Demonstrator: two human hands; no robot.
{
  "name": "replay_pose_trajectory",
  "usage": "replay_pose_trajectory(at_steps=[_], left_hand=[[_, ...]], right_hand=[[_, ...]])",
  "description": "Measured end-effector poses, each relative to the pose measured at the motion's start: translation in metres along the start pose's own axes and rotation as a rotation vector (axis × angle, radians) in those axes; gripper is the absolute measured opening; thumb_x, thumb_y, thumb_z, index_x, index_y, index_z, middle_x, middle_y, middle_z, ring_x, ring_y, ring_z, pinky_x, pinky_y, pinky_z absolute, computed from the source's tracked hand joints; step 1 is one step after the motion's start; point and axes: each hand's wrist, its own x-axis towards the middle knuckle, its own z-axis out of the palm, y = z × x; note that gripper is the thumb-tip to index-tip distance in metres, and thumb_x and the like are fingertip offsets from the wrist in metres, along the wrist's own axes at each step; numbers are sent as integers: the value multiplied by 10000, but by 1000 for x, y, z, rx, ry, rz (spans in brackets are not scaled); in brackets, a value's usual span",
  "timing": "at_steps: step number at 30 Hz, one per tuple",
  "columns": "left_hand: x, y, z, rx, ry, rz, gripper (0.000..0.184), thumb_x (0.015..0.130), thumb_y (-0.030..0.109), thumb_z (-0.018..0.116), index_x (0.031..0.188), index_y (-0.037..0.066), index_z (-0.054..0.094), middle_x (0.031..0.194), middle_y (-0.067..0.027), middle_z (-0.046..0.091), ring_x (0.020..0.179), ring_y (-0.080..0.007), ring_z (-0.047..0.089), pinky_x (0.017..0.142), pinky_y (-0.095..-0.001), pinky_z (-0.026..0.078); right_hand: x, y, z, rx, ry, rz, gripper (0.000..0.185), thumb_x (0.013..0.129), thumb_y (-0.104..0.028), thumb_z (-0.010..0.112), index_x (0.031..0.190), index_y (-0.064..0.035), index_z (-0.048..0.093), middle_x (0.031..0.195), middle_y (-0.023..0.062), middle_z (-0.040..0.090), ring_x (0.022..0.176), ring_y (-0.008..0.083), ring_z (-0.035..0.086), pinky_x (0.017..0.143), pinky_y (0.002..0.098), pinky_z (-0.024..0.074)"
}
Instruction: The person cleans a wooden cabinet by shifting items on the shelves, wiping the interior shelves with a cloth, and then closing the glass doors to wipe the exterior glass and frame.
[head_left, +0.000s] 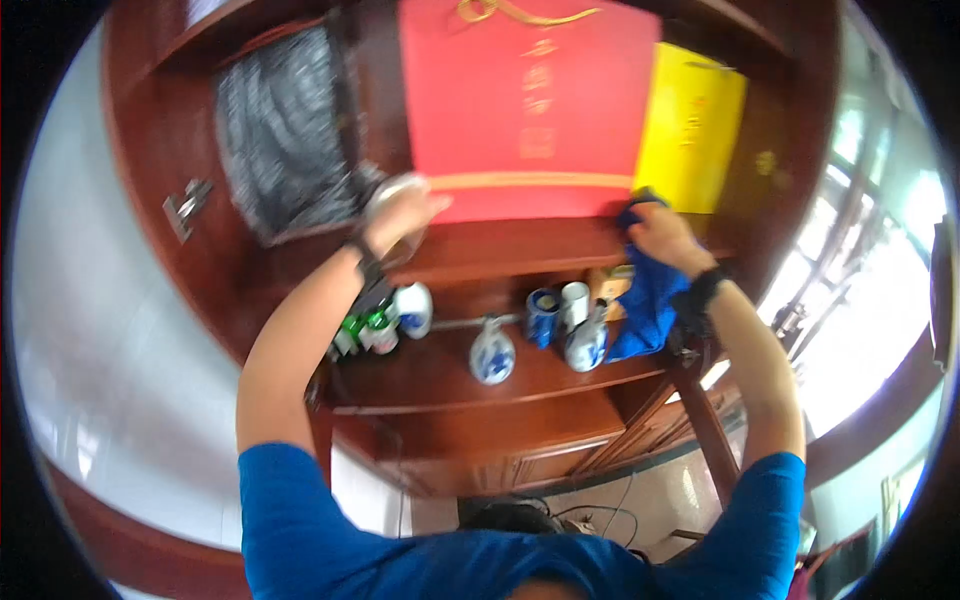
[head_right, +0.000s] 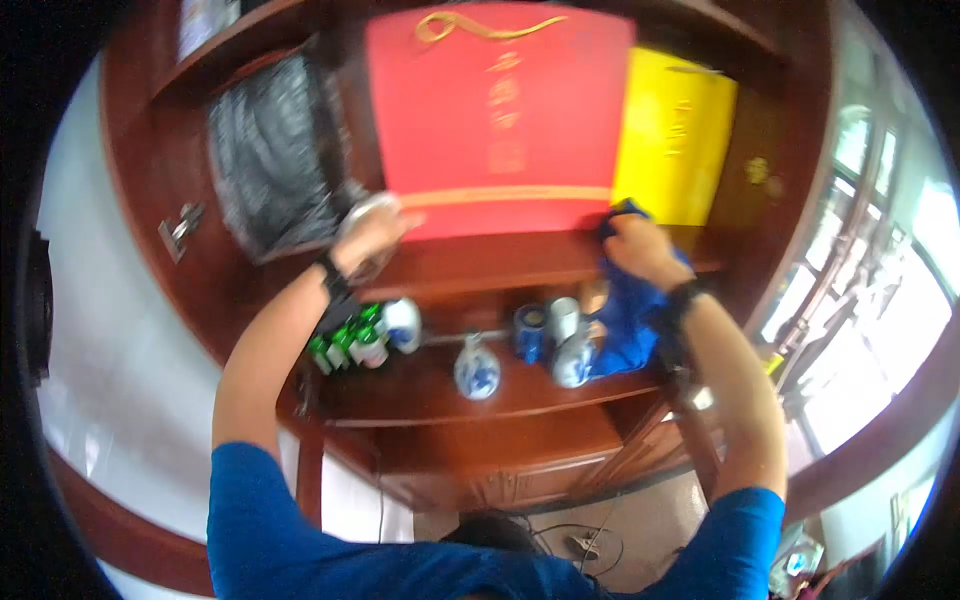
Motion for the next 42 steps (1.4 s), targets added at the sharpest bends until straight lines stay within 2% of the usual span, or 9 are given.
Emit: replay_pose_trajectory(at_steps=[2, 6, 9, 14, 20, 22, 30, 33, 42], left_hand=[[-2, 6, -18, -12, -266, -150, 608, 887, 563, 683, 897, -44, 689, 896, -296, 698, 851, -407, 717, 733, -504, 538], [-55, 33, -60, 67, -303, -193, 633, 894, 517, 702, 1198, -38, 681, 1162, -257, 715, 1092, -264, 714, 900, -408, 542], [-100, 15, -75, -276, -2, -256, 603, 882, 426, 780, 1316, 22, 670, 1253, -151, 730, 1128, -268, 703, 984, -365, 535], [-139, -43, -97, -214, 377, -359, 544, 891, 422, 720, 1275, 37, 693, 1198, -171, 739, 1110, -298, 705, 982, -390, 525], [-175, -64, -64, -19, 490, -418, 440, 910, 311, 727, 1273, 66, 680, 1225, -159, 727, 1138, -325, 687, 1004, -426, 511], [-183, -58, -62, 173, 479, -398, 397, 922, 301, 704, 1250, 79, 683, 1179, -148, 733, 1096, -349, 680, 998, -455, 495], [-196, -62, -56, 129, 649, -169, 245, 976, 169, 595, 1188, 83, 682, 1122, -138, 718, 1072, -345, 669, 993, -457, 502], [-197, -70, -54, 142, 658, -105, 237, 959, 140, 599, 1171, 77, 684, 1121, -139, 721, 1064, -340, 676, 1004, -461, 506], [-199, -75, -56, 77, 666, -82, 219, 901, 78, 627, 1108, 112, 691, 1046, -114, 729, 987, -344, 686, 956, -481, 534]], right_hand=[[-9, 5, -3, 90, -8, -8, 514, 899, -327, 629, 1324, -39, 652, 1237, 241, 699, 1165, 409, 661, 1028, 473, 514], [-27, -11, -11, 142, 24, -21, 439, 924, -249, 585, 1310, -49, 647, 1202, 265, 693, 1149, 443, 646, 1005, 487, 513], [-39, -41, -18, 134, 34, -81, 416, 921, -179, 567, 1304, -36, 645, 1217, 265, 687, 1145, 444, 643, 1009, 486, 509], [-41, -121, -27, 245, -68, -324, 410, 907, -100, 553, 1298, -5, 632, 1259, 261, 668, 1153, 435, 641, 1014, 486, 511], [3, -241, -9, 326, -215, -676, 432, 934, -127, 547, 1342, 5, 605, 1301, 259, 651, 1203, 417, 629, 1048, 486, 503], [31, -288, -2, 290, -388, -730, 468, 958, -107, 517, 1398, 50, 551, 1478, 264, 536, 1318, 417, 559, 1131, 453, 450], [157, -405, 61, 28, -693, -527, 562, 891, -71, 499, 1433, 78, 528, 1451, 286, 560, 1380, 382, 527, 1152, 438, 421], [194, -402, 100, 83, -592, -503, 506, 887, -153, 547, 1331, 75, 626, 1374, 306, 609, 1299, 423, 590, 1039, 489, 488], [167, -388, 78, 170, -563, -521, 569, 875, -98, 531, 1429, 25, 566, 1479, 259, 546, 1379, 397, 522, 1164, 434, 407]])
